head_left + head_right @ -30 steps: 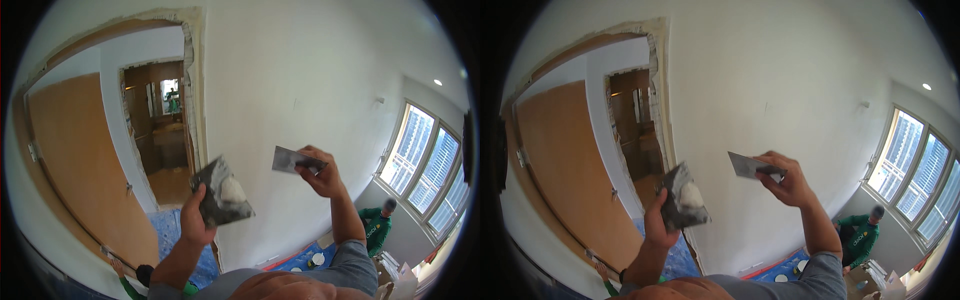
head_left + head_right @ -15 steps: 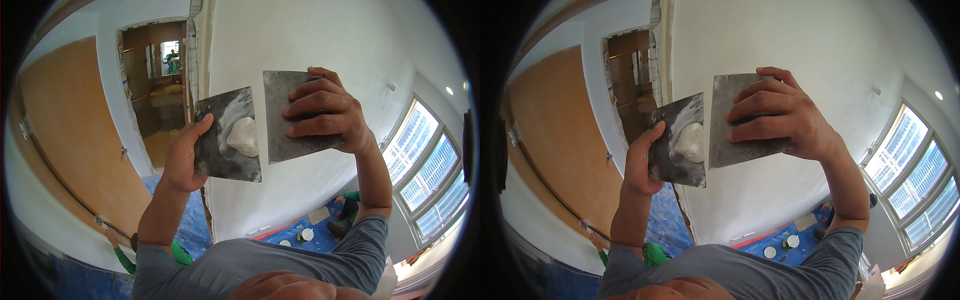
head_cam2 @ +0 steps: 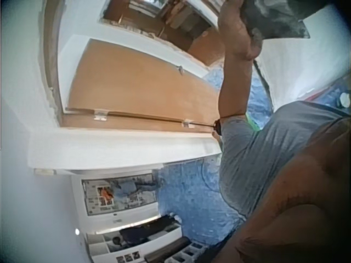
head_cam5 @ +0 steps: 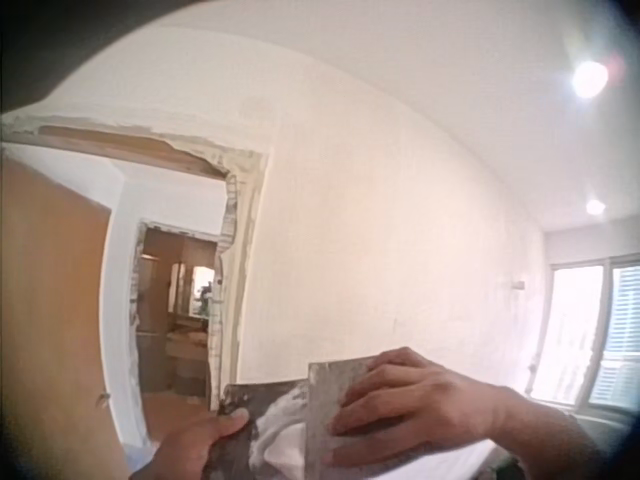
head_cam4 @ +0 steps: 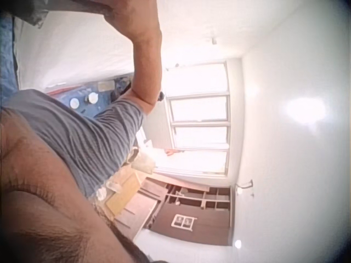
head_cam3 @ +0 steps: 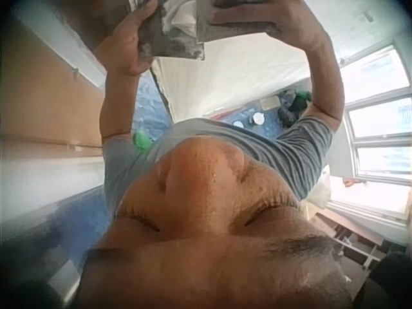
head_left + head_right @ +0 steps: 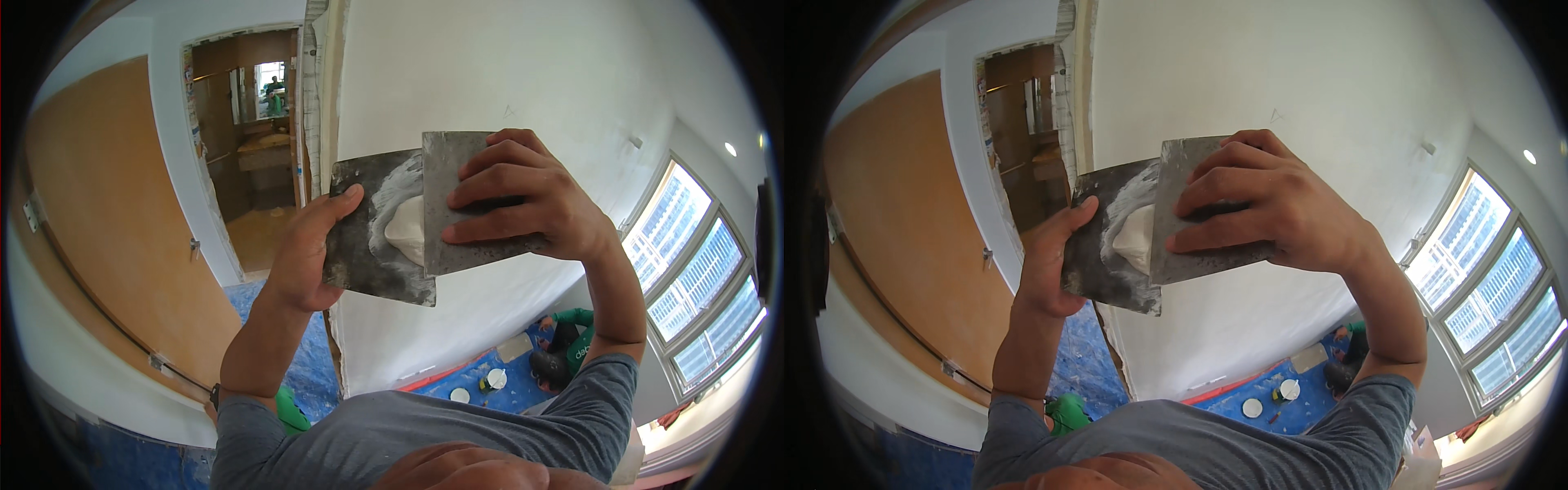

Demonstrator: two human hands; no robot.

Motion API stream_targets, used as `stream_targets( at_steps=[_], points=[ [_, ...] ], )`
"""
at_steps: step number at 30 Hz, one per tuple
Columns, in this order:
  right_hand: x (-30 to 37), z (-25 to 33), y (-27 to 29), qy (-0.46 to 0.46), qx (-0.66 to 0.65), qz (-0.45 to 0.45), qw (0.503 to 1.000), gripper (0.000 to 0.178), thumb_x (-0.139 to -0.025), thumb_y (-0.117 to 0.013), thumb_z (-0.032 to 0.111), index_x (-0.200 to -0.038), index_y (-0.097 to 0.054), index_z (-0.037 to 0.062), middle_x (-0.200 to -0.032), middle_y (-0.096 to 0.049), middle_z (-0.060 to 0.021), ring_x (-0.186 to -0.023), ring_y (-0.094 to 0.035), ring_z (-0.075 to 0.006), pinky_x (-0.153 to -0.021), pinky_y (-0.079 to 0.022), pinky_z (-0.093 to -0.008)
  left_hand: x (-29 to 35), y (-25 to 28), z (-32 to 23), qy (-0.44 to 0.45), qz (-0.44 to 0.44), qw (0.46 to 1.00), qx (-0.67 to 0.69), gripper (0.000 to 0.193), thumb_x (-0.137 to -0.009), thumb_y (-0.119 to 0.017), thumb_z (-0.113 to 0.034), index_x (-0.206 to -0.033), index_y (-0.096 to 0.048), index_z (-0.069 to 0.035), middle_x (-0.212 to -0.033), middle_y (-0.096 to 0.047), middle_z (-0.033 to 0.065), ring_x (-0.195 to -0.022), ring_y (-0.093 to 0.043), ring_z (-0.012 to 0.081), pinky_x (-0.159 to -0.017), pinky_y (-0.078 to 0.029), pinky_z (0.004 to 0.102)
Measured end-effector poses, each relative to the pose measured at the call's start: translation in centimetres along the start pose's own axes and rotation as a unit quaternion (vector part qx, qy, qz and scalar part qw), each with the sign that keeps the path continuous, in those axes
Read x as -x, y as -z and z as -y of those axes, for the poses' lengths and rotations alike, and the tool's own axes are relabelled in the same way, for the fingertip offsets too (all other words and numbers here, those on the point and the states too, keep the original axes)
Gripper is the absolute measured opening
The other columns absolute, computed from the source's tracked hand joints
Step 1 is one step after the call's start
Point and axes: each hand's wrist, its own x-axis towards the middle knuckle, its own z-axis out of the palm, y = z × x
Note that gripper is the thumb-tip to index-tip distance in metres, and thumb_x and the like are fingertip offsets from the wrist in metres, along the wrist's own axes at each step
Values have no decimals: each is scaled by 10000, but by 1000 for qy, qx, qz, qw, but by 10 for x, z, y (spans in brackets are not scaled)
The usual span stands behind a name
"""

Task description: The person scoops plaster from a container onto a hawk and uses a trowel to apply and smooth the plaster onto a wall. The person repeatedly transfers plaster from the hawk to the trowel and spreads it across the wall surface.

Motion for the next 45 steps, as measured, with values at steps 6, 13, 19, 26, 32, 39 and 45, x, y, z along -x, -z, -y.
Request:
stream_targets(
  at_steps=[6,13,19,26,32,39,45],
  points=[
    [5,6,12,-34,14,70,997,367,-711,-778,139,-1065,-782,235,-1084,-675,30,-1077,-611,-217,-1023,-418,-423,4,-1,3,1,-17,1000,-4,282,-985,-629,-282,-1102,-641,-26,-998,-706,82,-873,-715,173,-743,-601,328],
    [10,8,-5,-21,-53,-49,997,411,-696,-774,124,-1094,-775,227,-1126,-683,25,-1093,-613,-232,-990,-455,-431,10,4,9,12,-6,1000,21,265,-980,-632,-269,-1101,-645,-34,-994,-707,75,-870,-713,186,-756,-600,347],
    [4,21,3,-20,-3,47,999,383,-693,-766,151,-1064,-780,244,-1129,-698,24,-1088,-630,-227,-1037,-450,-469,25,-6,2,6,-23,1000,13,271,-980,-629,-278,-1104,-651,-38,-993,-715,75,-870,-719,194,-779,-601,348],
    [23,20,-4,-165,-154,-131,965,487,-774,-635,-170,-1184,-709,83,-1182,-681,-127,-1066,-675,-298,-889,-565,-369,31,2,6,-18,34,998,59,243,-991,-606,-247,-1124,-672,-54,-1028,-728,49,-946,-709,167,-854,-578,332],
    [13,43,-74,12,-54,-316,947,466,-776,-764,62,-1233,-688,111,-1192,-655,-179,-980,-668,-347,-801,-580,-406,28,-18,35,37,44,984,171,298,-1035,-529,-264,-1231,-597,-50,-1120,-699,87,-1035,-694,196,-917,-568,353],
    [33,41,-75,-87,-38,-211,973,550,-741,-727,-22,-1246,-714,195,-1234,-630,-111,-1073,-629,-330,-871,-565,-415,33,-15,36,37,45,983,175,345,-1040,-514,-267,-1282,-565,-27,-1178,-685,103,-1093,-676,210,-972,-552,376],
    [58,22,-31,-170,-35,-75,982,410,-781,-703,-16,-1121,-781,199,-1148,-677,-46,-1099,-630,-282,-919,-550,-393,37,-2,31,13,44,986,158,330,-1025,-542,-263,-1247,-586,-24,-1153,-686,95,-1061,-680,216,-950,-561,385]
  ],
)
